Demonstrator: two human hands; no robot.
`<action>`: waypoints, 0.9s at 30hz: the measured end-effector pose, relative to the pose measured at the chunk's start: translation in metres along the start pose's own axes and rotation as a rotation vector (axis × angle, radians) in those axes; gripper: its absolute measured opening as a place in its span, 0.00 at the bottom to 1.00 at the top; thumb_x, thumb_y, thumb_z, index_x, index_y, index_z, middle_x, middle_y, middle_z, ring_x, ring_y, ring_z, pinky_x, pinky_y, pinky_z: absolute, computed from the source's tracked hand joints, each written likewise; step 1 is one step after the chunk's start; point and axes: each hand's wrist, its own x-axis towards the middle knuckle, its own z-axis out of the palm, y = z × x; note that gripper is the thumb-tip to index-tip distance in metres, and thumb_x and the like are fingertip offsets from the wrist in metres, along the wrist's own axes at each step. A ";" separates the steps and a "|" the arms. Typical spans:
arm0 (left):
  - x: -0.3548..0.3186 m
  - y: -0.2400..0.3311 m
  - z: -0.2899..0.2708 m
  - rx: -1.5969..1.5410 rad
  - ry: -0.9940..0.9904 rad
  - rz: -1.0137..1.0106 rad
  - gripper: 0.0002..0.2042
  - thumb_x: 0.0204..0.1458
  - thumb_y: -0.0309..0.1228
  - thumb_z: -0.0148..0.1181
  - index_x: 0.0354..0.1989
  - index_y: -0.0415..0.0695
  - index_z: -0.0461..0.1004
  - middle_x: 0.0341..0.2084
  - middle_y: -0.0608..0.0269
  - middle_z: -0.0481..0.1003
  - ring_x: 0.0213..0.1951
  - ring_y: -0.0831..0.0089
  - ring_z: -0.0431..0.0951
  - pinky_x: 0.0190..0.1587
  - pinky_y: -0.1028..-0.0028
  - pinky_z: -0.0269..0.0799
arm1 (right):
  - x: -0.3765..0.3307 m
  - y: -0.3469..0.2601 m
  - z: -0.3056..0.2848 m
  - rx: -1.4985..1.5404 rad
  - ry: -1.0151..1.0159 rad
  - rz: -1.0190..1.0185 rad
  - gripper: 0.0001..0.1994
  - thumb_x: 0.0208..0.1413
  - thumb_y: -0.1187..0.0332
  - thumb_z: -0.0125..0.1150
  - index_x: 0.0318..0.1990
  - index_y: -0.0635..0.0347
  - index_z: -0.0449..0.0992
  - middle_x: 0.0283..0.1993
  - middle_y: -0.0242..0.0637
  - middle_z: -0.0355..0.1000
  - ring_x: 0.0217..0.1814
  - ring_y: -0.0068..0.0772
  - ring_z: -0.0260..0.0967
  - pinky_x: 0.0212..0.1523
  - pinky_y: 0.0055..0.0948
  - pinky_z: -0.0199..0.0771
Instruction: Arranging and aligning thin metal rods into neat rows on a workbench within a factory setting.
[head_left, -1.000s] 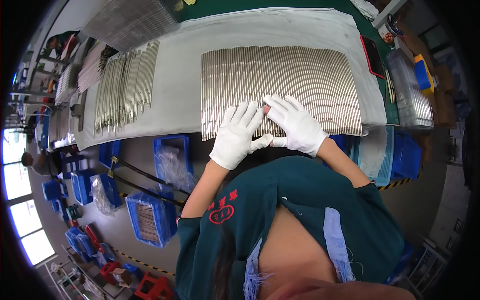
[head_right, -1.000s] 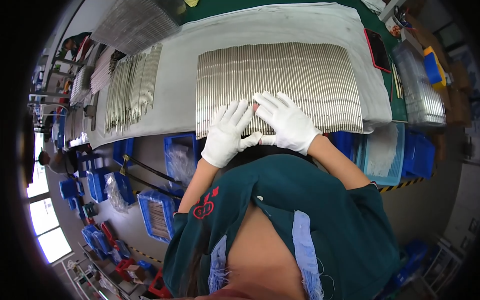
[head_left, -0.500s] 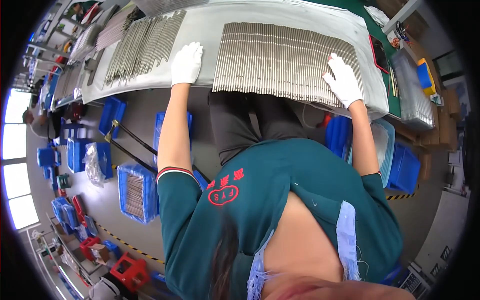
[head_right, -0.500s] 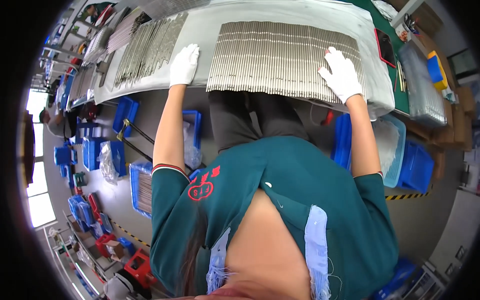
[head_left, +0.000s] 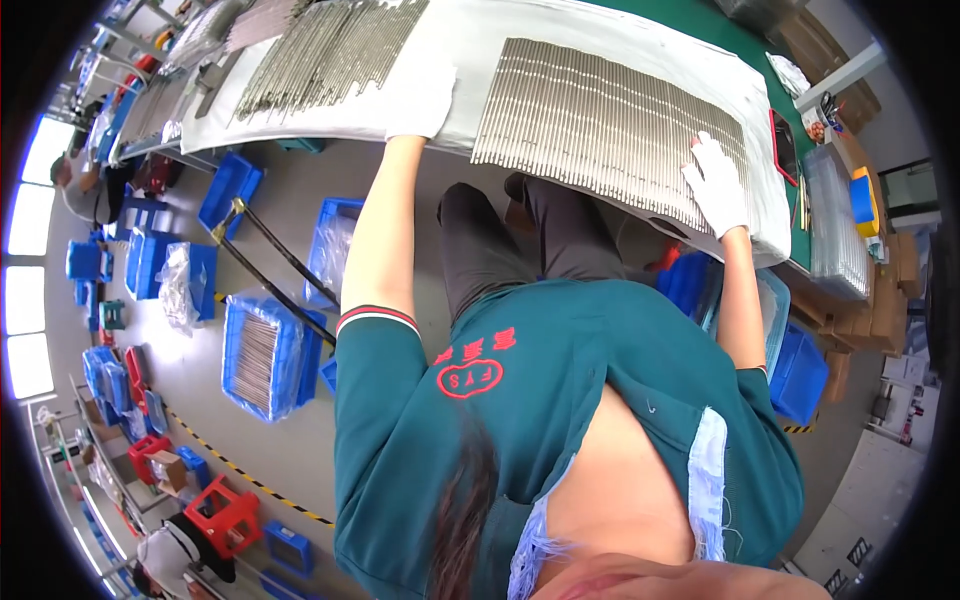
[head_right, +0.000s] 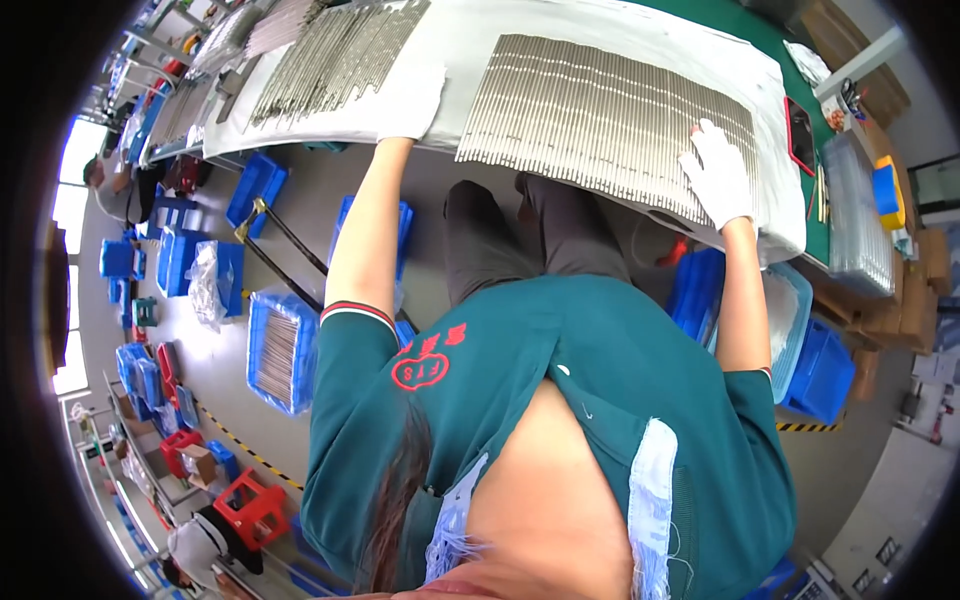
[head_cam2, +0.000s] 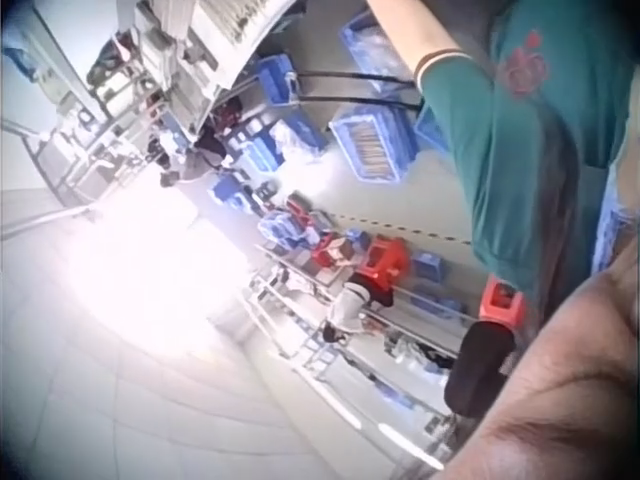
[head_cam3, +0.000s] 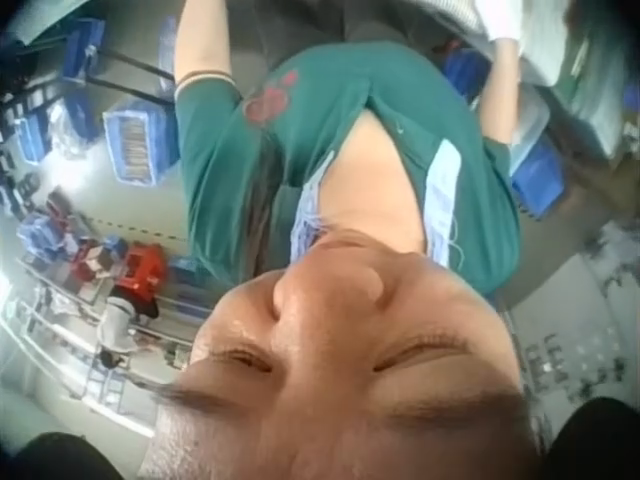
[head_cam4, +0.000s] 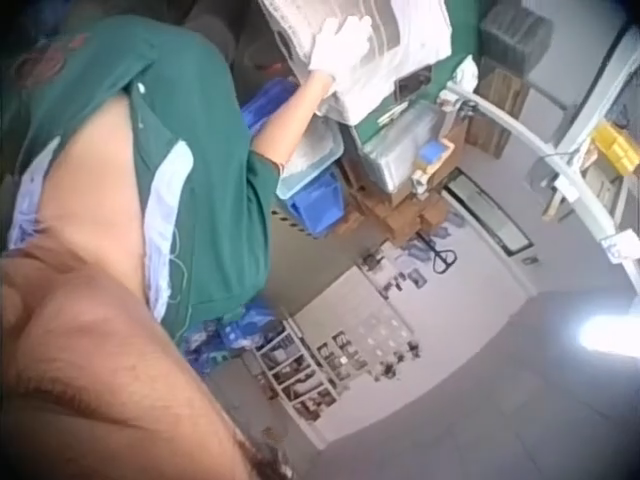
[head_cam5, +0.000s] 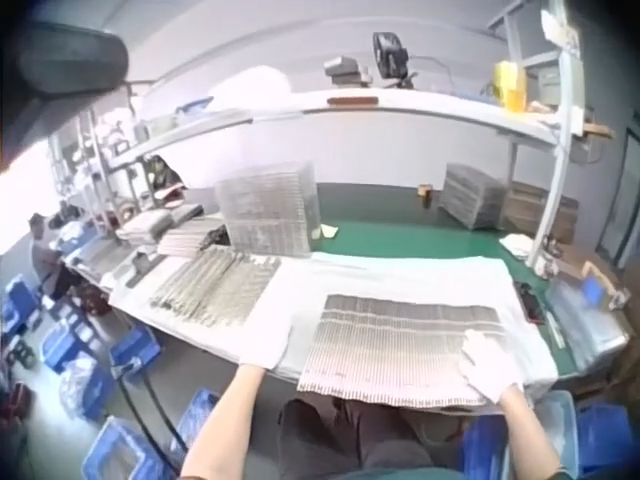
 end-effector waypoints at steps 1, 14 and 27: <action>0.000 0.002 0.002 -0.015 -0.028 0.003 0.20 0.59 0.45 0.44 0.45 0.44 0.77 0.43 0.51 0.76 0.45 0.51 0.74 0.50 0.58 0.67 | -0.002 0.003 0.000 -0.005 -0.010 -0.005 0.24 0.56 0.57 0.55 0.56 0.62 0.70 0.63 0.49 0.62 0.63 0.49 0.60 0.62 0.40 0.58; -0.001 0.013 -0.003 0.048 -0.040 0.008 0.18 0.59 0.43 0.42 0.37 0.46 0.77 0.38 0.51 0.77 0.41 0.52 0.76 0.44 0.57 0.70 | -0.003 0.008 0.002 -0.028 -0.077 0.052 0.24 0.58 0.57 0.53 0.59 0.61 0.67 0.66 0.47 0.59 0.68 0.48 0.55 0.65 0.40 0.54; -0.001 0.012 0.001 -0.012 0.040 0.006 0.18 0.59 0.43 0.42 0.40 0.47 0.78 0.38 0.55 0.78 0.41 0.54 0.76 0.44 0.59 0.70 | -0.003 0.007 0.002 0.002 -0.023 0.044 0.23 0.57 0.58 0.55 0.57 0.61 0.70 0.64 0.48 0.62 0.66 0.49 0.58 0.65 0.39 0.56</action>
